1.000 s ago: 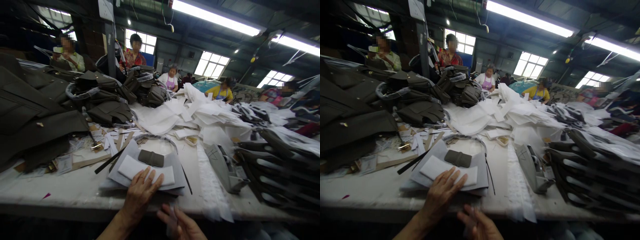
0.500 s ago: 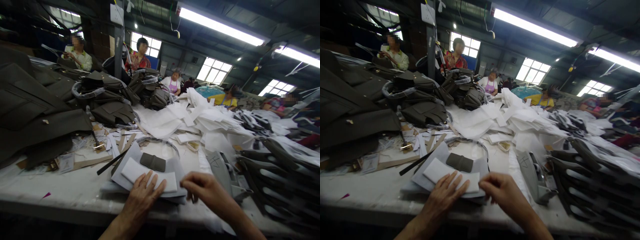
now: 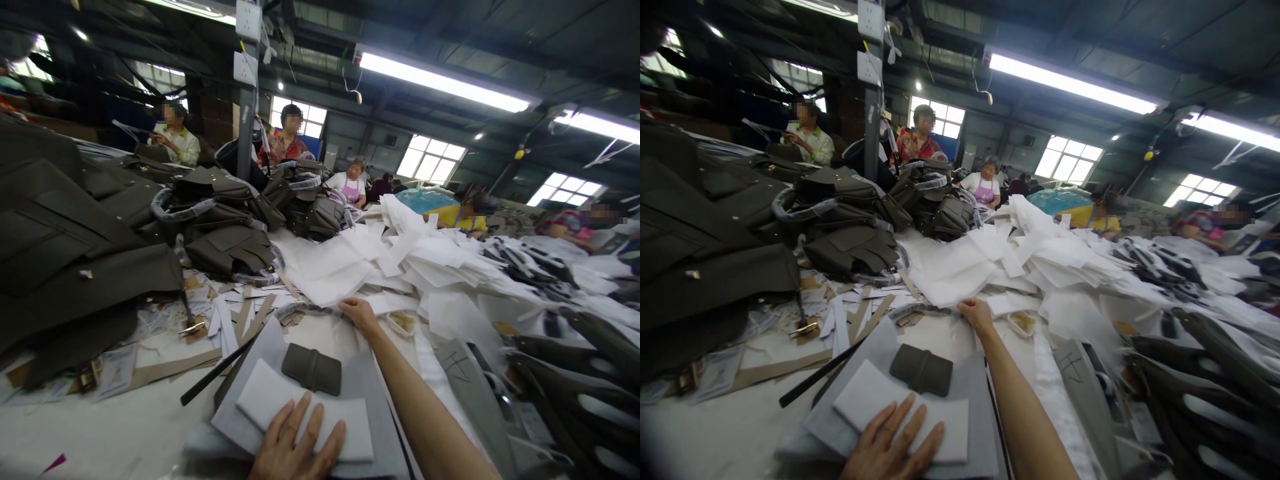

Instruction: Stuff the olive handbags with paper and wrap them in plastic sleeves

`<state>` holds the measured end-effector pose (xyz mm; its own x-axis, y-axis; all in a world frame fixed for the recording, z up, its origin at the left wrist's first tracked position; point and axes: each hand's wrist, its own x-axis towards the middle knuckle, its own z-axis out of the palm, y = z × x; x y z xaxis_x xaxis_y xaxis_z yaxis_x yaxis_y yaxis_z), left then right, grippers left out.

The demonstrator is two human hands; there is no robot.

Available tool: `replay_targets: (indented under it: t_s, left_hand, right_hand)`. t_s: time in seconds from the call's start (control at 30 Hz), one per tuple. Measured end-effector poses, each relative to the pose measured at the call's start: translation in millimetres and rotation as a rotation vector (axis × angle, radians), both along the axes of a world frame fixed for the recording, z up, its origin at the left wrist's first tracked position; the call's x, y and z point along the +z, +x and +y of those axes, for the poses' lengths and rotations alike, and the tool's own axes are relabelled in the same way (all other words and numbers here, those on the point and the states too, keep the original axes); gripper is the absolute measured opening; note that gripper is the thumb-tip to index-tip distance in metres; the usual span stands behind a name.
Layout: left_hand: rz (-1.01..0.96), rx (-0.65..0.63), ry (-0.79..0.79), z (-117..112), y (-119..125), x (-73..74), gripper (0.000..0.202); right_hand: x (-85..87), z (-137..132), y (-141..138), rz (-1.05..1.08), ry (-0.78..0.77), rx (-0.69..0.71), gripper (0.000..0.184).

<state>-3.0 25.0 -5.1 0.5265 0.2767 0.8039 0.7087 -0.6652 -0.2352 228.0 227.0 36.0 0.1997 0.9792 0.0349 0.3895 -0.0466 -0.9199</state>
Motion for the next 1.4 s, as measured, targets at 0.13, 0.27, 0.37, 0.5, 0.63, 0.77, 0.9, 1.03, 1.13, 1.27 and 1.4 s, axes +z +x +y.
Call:
replay_targets:
  t_s: [0.13,0.27,0.37,0.5,0.63,0.77,0.9,1.03,1.13,1.27,1.4]
  left_hand:
    - [-0.088,-0.002,-0.019,-1.7,1.3,-6.3,0.038]
    - [-0.079,-0.001,-0.126,-6.9,4.4,-17.1,0.041]
    - [-0.058,-0.005,-0.206,-10.9,4.5,-17.8,0.044]
    - [-0.061,0.005,-0.213,-13.5,2.3,-9.5,0.047]
    - [0.047,-0.003,-0.232,-14.8,-2.9,2.7,0.046]
    - [0.08,-0.009,-0.265,-16.2,-5.5,7.4,0.044]
    - [0.086,-0.017,-0.281,-16.4,-4.9,6.3,0.043]
    - [0.08,-0.015,-0.298,-16.8,-3.9,4.7,0.044]
    - [0.085,-0.012,-0.316,-17.8,-4.0,3.0,0.044]
    - [0.098,-0.006,-0.34,-21.0,-3.4,4.0,0.046]
    - [0.111,0.009,-0.336,-24.4,5.3,12.0,0.039]
  right_hand:
    - [4.2,-13.9,13.8,0.234,0.02,-0.036,0.037]
    - [25.5,-67.5,37.5,0.361,0.025,0.012,0.047]
    - [41.9,-125.6,45.4,0.342,0.014,0.054,0.04]
    - [49.3,-198.2,30.3,-0.026,0.049,0.209,0.023]
    - [40.8,-237.3,0.6,-0.418,0.344,0.246,0.009]
    - [40.7,-239.9,-16.3,-0.538,0.551,0.16,0.012]
    - [52.0,-230.1,-19.0,-0.46,0.505,0.018,0.011]
    - [47.9,-236.8,-22.0,-0.583,0.561,0.24,0.012]
    - [33.8,-249.8,-25.6,-0.702,0.608,0.331,0.016]
    - [13.7,-260.5,-26.2,-0.74,0.674,0.271,0.017]
    - [-2.7,-264.3,-21.6,-0.746,0.704,0.24,0.021]
